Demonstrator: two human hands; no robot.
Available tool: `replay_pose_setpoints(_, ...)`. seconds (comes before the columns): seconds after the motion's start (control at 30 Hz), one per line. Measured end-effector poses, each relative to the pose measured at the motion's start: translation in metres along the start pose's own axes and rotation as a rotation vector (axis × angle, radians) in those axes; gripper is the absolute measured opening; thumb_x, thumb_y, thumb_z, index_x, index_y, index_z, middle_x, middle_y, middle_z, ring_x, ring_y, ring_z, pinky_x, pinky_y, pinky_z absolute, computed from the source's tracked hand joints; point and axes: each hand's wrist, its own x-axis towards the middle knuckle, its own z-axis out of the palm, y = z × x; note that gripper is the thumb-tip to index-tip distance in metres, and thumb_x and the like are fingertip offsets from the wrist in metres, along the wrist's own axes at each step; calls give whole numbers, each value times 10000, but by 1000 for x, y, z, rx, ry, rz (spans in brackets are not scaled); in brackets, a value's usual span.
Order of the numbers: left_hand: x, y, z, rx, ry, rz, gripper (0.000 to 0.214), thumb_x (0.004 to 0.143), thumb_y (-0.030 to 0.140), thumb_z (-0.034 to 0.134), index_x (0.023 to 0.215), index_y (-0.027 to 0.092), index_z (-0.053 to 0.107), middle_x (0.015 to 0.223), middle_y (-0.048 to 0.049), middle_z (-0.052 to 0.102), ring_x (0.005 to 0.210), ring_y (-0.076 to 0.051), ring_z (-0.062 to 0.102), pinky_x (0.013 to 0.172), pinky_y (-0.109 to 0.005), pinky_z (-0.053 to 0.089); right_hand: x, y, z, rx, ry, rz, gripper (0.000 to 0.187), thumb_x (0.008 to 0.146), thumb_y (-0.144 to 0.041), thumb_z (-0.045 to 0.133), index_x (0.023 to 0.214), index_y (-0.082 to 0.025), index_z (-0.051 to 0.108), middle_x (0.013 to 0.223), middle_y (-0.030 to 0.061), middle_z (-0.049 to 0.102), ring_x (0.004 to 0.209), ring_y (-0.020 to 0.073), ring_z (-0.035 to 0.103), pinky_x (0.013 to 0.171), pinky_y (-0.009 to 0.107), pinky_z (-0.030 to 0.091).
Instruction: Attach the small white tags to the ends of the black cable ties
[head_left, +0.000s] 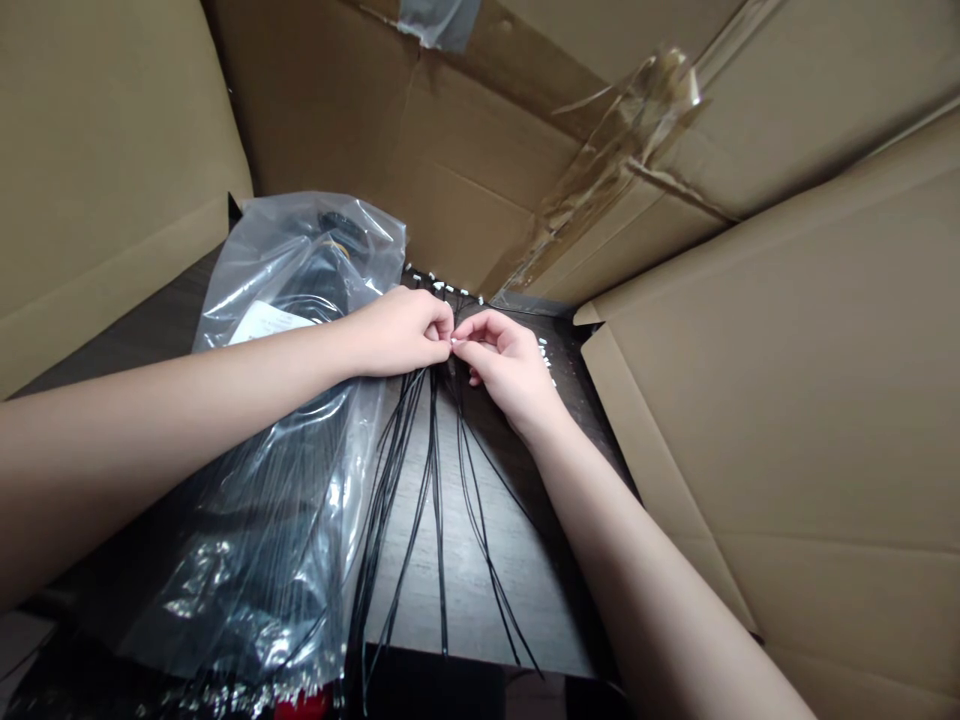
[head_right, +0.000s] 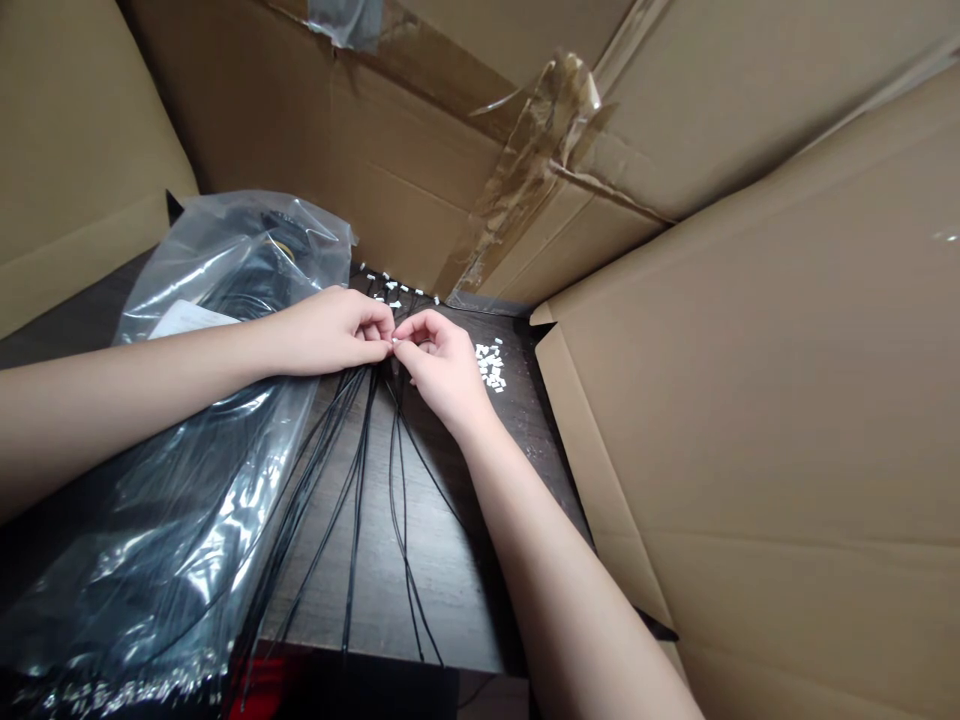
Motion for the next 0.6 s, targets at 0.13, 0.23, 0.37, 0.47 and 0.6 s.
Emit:
replay_pose_setpoints(0.13, 0, 1, -1, 5, 3, 4, 151, 807, 194, 608, 839, 159, 751, 770, -8, 738, 712, -147, 632, 670, -252, 416, -1, -1, 0, -5, -4, 9, 122, 684, -264, 672, 765, -195, 612, 653, -40, 558, 516, 73, 425, 454, 219, 375)
replay_pose_setpoints(0.23, 0, 0, 0, 9, 7, 11, 145, 799, 192, 607, 820, 159, 747, 770, -12, 741, 705, -149, 630, 666, -255, 417, -1, -1, 0, -13, 0, 11, 113, 687, -253, 666, 765, -196, 607, 653, -39, 557, 517, 75, 422, 459, 225, 372)
replay_pose_setpoints(0.37, 0, -2, 1, 4, 9, 23, 148, 804, 194, 606, 833, 159, 746, 790, -13, 743, 731, -153, 645, 661, -254, 412, -1, -2, 1, -23, 1, 9, 113, 690, -247, 661, 771, -194, 603, 659, -40, 557, 522, 77, 427, 467, 230, 362)
replay_pose_setpoints(0.47, 0, -2, 1, 6, 8, 32, 150, 812, 187, 602, 841, 158, 745, 797, -8, 743, 751, -153, 656, 670, -250, 416, -1, -1, 1, -34, 0, 6, 110, 690, -241, 654, 772, -191, 600, 674, -40, 559, 534, 74, 421, 478, 228, 338)
replay_pose_setpoints(0.6, 0, -1, 1, 19, 11, 23, 146, 812, 185, 601, 834, 162, 743, 797, -4, 742, 740, -152, 656, 665, -251, 415, 0, 0, 1, -41, -5, -6, 113, 688, -241, 651, 772, -188, 598, 681, -41, 552, 541, 71, 416, 488, 227, 325)
